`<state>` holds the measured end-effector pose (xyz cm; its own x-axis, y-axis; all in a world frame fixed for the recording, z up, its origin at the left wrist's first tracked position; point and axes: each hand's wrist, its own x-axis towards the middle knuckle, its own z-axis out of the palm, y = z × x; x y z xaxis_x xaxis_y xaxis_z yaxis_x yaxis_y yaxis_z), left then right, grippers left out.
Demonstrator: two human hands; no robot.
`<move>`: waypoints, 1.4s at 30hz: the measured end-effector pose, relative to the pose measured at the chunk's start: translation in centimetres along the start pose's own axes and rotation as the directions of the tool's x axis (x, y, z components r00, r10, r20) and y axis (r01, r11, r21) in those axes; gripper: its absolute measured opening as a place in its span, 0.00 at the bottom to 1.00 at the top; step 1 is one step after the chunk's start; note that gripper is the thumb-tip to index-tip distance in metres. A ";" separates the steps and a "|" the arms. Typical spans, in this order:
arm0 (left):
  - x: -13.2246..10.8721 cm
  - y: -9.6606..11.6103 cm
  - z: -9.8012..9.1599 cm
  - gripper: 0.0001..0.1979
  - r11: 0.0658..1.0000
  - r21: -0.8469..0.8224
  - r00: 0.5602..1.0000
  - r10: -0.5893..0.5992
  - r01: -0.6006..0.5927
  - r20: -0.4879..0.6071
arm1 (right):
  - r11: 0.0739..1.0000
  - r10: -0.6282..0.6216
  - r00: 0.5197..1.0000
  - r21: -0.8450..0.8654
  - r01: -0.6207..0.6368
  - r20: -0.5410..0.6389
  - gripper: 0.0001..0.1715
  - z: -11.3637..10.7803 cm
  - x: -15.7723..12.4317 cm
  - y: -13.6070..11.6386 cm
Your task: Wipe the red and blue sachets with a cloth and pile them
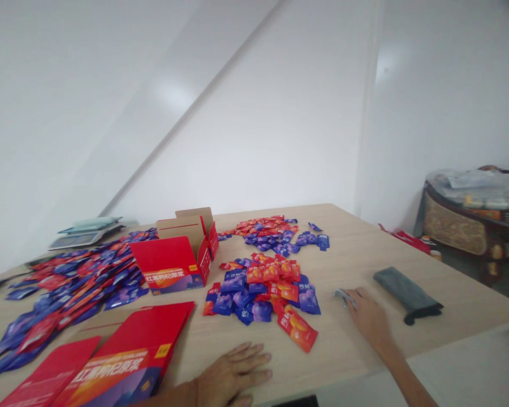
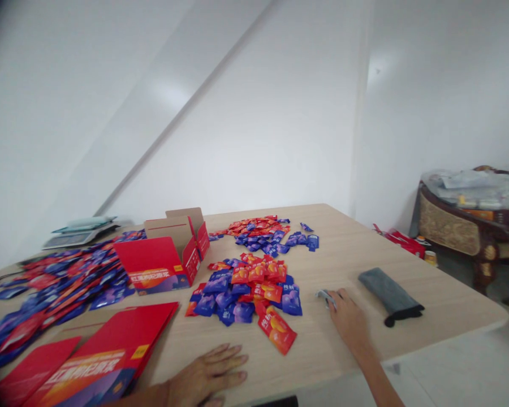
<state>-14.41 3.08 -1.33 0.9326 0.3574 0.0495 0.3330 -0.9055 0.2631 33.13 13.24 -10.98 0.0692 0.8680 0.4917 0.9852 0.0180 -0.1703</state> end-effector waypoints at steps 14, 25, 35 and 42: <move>4.5 -12.7 -9.4 0.20 0.833 0.114 0.816 -0.490 0.542 -0.306 | 1.000 0.030 0.999 -0.003 -0.030 0.019 0.21 0.0 0.2 0.0; 3.4 -9.9 -11.9 0.16 0.862 0.048 0.817 -0.458 0.504 -0.351 | 1.000 0.018 0.999 0.009 -0.018 0.032 0.22 0.3 0.3 0.1; 2.6 1.8 -4.6 0.13 0.996 -0.025 0.991 -0.089 0.087 -0.099 | 1.000 0.014 0.998 0.007 -0.014 0.056 0.23 0.5 0.5 0.3; 1.1 2.0 -2.3 0.23 0.999 -0.027 0.992 -0.027 0.024 -0.125 | 1.000 0.014 0.998 0.001 -0.014 0.061 0.22 0.6 0.5 0.2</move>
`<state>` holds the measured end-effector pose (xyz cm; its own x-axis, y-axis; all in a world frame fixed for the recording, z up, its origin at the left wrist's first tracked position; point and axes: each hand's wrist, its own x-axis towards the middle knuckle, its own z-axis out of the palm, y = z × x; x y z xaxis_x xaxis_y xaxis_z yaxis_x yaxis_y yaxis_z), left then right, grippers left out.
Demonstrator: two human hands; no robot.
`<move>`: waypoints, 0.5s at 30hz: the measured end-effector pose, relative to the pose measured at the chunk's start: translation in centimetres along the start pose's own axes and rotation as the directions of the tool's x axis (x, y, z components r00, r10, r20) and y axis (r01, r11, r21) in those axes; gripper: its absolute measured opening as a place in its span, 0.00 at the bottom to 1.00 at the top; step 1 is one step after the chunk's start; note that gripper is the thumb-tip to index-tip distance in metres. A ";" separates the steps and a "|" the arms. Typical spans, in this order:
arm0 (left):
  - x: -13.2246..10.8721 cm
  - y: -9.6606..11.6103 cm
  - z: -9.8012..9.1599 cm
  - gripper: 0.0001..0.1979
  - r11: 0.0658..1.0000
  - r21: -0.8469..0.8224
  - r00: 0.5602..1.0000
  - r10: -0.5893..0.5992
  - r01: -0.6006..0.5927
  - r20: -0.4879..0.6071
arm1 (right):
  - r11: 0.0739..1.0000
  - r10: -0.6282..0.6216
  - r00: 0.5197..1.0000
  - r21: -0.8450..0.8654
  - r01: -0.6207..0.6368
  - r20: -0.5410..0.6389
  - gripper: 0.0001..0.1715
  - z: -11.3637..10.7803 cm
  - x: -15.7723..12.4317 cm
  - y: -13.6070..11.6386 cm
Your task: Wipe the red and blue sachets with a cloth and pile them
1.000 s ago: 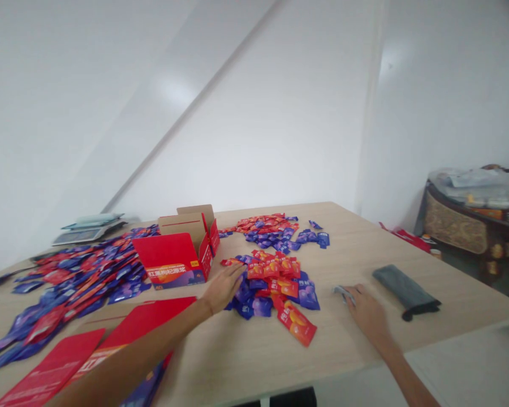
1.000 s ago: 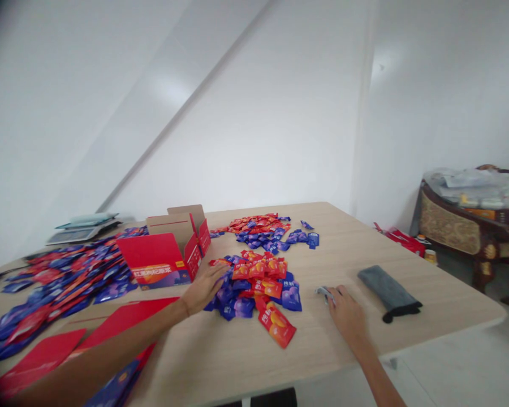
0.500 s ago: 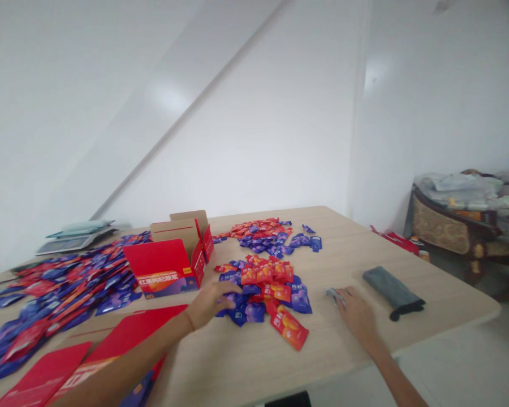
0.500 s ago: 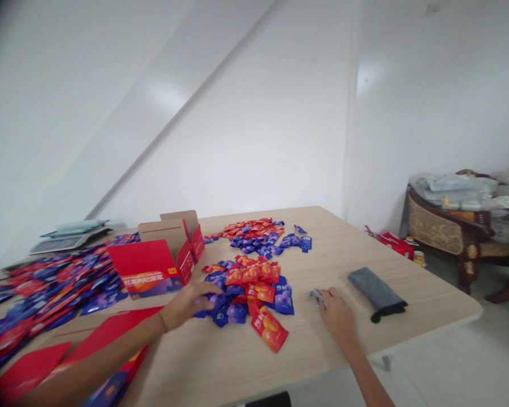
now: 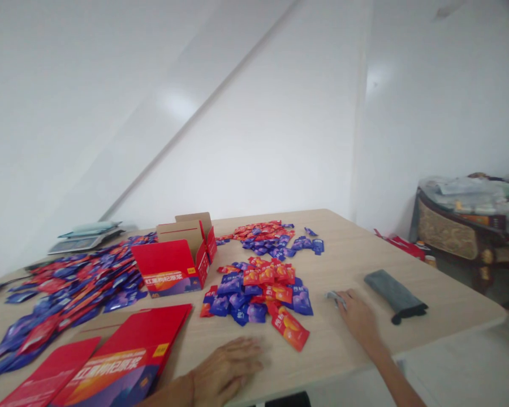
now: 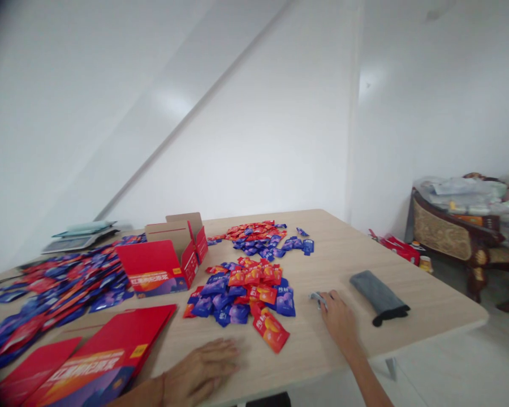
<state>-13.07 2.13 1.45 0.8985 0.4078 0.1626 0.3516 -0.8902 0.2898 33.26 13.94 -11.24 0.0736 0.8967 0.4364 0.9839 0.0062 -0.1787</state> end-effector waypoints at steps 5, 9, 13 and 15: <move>-1.7 -2.0 2.6 0.27 0.999 -0.017 0.999 -0.042 0.043 0.031 | 1.000 0.006 1.000 0.021 -0.006 -0.008 0.21 -0.3 -0.1 -0.1; -1.7 -2.1 2.9 0.29 0.998 -0.022 0.997 -0.059 0.060 0.052 | 1.000 0.007 1.000 0.028 -0.006 -0.013 0.22 -0.5 -0.2 -0.3; -1.6 -1.9 2.8 0.29 0.998 -0.035 0.999 -0.045 0.045 0.003 | 1.000 0.011 1.000 0.027 -0.010 -0.022 0.21 -0.6 -0.3 -0.3; -1.6 -1.9 2.9 0.29 0.999 -0.030 0.999 -0.044 0.044 -0.015 | 0.999 0.014 1.000 0.029 -0.013 -0.020 0.21 -0.6 -0.3 -0.3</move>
<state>-14.40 2.59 -2.06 0.8781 0.4497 0.1636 0.3825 -0.8650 0.3247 33.03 13.42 -10.78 0.0901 0.8877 0.4515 0.9777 0.0075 -0.2097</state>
